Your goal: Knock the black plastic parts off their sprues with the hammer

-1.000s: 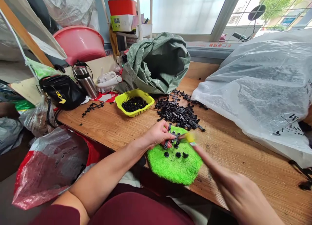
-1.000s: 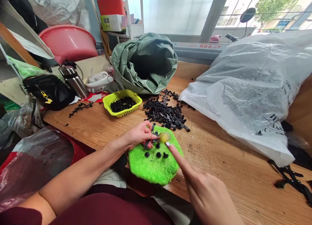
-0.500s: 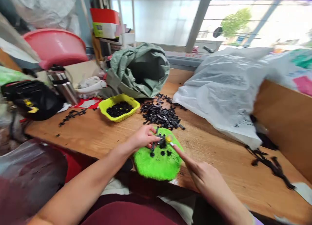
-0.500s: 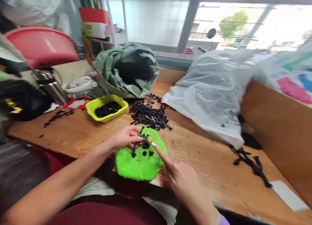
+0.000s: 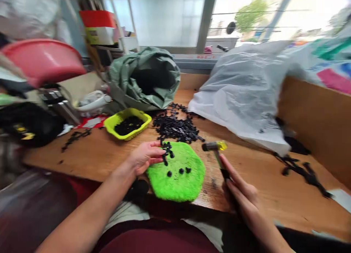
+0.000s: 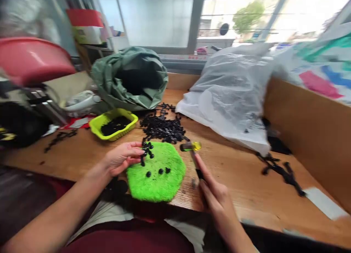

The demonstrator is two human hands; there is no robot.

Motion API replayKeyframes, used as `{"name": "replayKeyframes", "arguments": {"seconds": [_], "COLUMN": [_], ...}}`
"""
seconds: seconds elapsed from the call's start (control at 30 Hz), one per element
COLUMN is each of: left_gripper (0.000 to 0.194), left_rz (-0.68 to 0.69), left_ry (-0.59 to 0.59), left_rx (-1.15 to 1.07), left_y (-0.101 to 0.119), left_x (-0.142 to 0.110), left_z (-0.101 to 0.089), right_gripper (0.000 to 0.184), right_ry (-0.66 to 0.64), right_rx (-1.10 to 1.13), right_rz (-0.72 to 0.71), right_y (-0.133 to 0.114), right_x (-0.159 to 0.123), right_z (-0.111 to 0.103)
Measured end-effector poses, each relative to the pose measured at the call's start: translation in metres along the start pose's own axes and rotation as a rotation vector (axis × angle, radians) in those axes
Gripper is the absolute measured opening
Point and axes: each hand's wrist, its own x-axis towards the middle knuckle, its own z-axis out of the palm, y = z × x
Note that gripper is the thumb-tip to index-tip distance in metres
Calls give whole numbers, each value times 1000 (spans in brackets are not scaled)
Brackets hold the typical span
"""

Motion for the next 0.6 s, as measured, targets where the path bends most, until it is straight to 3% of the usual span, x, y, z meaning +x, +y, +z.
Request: {"name": "replayKeyframes", "arguments": {"seconds": [0.17, 0.4, 0.6], "left_gripper": [21, 26, 23], "left_rz": [46, 40, 55], "left_ry": [44, 24, -7], "left_rx": [-65, -44, -16], "left_y": [-11, -20, -20], "left_x": [-4, -3, -4], "left_z": [-3, -1, 0], "right_gripper": [46, 49, 49], "right_ry": [20, -23, 11], "right_rx": [81, -2, -37], "right_rz": [55, -139, -171], "right_y": [16, 33, 36], "right_x": [-4, -8, -6], "right_z": [11, 13, 15]}}
